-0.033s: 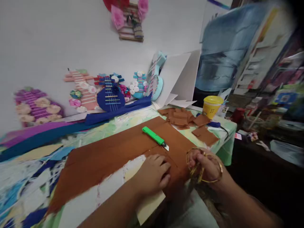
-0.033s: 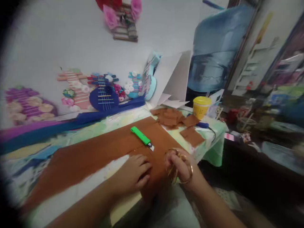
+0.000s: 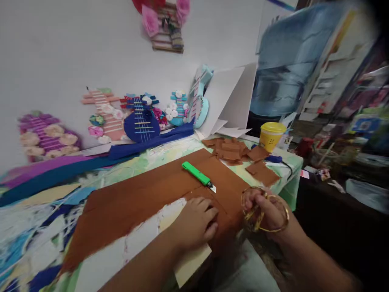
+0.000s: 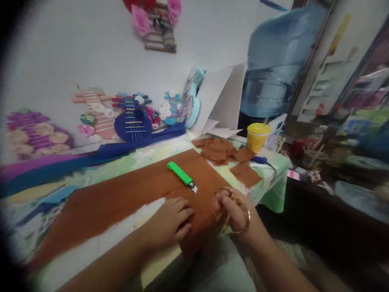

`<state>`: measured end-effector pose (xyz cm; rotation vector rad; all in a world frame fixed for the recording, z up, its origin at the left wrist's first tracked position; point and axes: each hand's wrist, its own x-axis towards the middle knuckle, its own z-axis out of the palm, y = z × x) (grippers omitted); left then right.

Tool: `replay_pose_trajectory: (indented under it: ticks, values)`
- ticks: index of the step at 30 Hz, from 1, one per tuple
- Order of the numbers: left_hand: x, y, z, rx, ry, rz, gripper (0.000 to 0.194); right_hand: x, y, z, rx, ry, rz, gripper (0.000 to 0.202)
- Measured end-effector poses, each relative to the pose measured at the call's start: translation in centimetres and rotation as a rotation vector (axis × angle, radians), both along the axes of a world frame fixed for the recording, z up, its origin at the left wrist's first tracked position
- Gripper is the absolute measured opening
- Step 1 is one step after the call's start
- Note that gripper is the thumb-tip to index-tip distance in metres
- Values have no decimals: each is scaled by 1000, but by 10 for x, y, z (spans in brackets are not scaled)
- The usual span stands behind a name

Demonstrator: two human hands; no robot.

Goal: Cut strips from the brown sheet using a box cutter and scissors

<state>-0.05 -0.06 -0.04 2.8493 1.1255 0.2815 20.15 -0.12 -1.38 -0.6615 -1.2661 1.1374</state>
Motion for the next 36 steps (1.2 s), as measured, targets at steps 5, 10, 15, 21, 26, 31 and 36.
replay_pose_trajectory:
  ticks: [5, 10, 15, 21, 26, 31, 36]
  values:
    - [-1, -2, -1, 0, -3, 7, 25, 6, -10, 12, 29, 152, 79, 15]
    - [-1, -3, 0, 5, -12, 7, 25, 7, -16, 7, -57, 76, 75, 24]
    - [-1, -3, 1, 11, -1, -1, 25, 4, -7, 13, -16, 155, 149, 49]
    - [-1, -4, 2, 13, -3, 0, 25, -9, 0, 8, 33, 257, 95, 44]
    - [-1, -4, 2, 6, -7, -9, 24, -16, 2, 0, 45, 309, 55, 40]
    - [-1, -4, 3, 3, -3, -5, 24, -16, 4, -5, 77, 285, 58, 39]
    - [-1, -5, 4, -2, -8, -2, 25, -18, 3, -13, 80, 260, 86, 38]
